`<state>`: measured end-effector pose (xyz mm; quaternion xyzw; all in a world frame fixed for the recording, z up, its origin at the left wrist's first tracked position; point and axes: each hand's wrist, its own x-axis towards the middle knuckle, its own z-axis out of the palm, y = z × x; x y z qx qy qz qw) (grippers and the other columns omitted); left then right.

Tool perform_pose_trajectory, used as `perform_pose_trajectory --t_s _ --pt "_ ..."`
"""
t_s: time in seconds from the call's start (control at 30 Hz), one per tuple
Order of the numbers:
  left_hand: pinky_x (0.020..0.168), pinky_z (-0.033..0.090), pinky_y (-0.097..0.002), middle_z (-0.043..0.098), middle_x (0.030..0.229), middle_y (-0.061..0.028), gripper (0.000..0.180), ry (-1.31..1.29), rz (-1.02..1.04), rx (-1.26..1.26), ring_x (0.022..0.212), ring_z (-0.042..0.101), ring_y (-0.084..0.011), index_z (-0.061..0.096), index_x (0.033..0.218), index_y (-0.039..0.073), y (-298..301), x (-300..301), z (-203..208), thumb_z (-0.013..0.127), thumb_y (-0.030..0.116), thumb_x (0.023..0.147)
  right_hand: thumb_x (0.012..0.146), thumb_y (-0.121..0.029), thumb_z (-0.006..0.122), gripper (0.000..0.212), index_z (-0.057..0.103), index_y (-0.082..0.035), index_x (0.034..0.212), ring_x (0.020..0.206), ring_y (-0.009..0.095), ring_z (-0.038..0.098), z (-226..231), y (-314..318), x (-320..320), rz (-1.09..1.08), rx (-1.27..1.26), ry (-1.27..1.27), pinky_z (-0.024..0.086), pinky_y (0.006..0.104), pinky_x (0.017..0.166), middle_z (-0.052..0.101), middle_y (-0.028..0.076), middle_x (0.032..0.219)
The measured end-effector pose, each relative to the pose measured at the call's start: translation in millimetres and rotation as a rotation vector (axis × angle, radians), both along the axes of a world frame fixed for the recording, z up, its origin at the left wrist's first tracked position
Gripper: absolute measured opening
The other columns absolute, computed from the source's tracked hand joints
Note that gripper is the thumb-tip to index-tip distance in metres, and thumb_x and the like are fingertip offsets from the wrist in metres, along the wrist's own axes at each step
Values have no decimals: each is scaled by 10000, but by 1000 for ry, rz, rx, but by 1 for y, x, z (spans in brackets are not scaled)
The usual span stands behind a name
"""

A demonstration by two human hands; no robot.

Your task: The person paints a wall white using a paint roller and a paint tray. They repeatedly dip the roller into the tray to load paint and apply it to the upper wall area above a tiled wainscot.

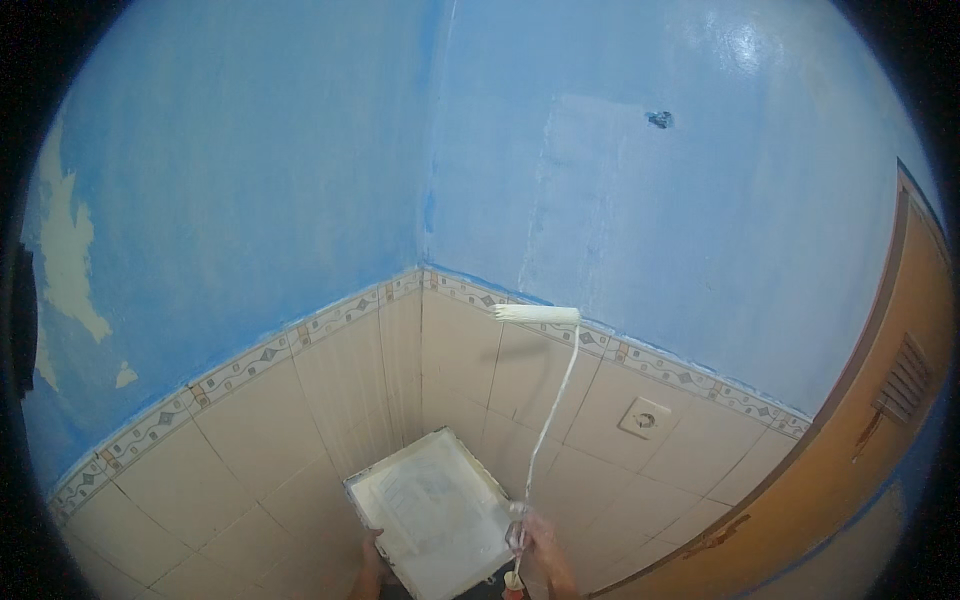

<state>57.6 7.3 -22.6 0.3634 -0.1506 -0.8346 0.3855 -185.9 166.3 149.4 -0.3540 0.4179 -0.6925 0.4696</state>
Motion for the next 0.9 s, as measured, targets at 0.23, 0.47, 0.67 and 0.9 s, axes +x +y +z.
perform_pose_trajectory --t_s 0.23,0.47,0.67,0.9 --pt "926 352 -470 491 1151 -163 651 11 -36 -21 1046 455 -354 407 1216 14 -5 4 -18 532 320 656 904 -351 424 338 490 -20 893 542 131 457 -35 43 39 -132 106 52 371 253 494 490 59 646" --pt "929 352 -460 493 1150 -178 662 35 -12 -34 1045 458 -353 396 1223 1 -5 7 -24 528 323 660 921 -320 395 283 451 -47 967 521 106 421 -44 46 43 -265 161 270 342 230 476 457 36 661" --pt "919 367 -454 492 1141 -185 667 82 -51 -62 1032 464 -359 391 1218 -13 -4 7 -22 525 327 659 919 -278 430 211 467 -78 979 480 55 349 -28 -8 56 -383 71 -7 265 192 409 388 -17 615" --pt "916 379 -427 496 1126 -186 660 -47 -1 -48 1024 470 -346 385 1211 -32 5 8 -3 510 316 664 917 -268 444 230 504 -65 1005 459 46 327 -28 -47 44 -433 28 -37 247 192 389 375 -34 599"
